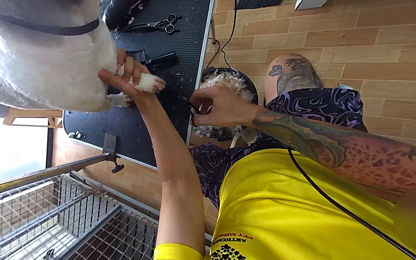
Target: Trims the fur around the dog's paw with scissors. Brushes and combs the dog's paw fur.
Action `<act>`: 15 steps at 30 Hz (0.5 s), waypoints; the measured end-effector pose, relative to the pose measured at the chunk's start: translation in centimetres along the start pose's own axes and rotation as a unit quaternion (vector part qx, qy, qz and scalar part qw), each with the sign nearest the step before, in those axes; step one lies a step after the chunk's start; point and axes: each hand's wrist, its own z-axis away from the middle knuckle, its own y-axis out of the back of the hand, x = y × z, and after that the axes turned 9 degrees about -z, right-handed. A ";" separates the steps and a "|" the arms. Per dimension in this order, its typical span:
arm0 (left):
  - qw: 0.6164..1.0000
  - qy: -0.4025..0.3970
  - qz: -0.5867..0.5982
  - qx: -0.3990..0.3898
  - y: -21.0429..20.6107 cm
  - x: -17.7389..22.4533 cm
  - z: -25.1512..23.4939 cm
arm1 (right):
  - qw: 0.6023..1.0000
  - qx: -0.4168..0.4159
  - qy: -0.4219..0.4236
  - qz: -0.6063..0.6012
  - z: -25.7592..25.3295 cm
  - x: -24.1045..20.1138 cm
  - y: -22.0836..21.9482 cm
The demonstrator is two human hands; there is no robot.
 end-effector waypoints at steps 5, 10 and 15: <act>1.000 0.000 0.010 -0.007 -0.3 -0.1 0.0 | 0.995 -0.020 -0.041 -0.086 0.3 -0.2 -0.5; 1.000 -0.002 0.013 -0.022 -0.1 -0.1 -0.1 | 0.993 -0.010 -0.044 -0.114 0.7 -0.1 -0.9; 1.000 -0.011 0.012 -0.002 -0.6 -0.1 -0.1 | 0.993 0.006 -0.030 -0.116 1.1 0.1 -1.4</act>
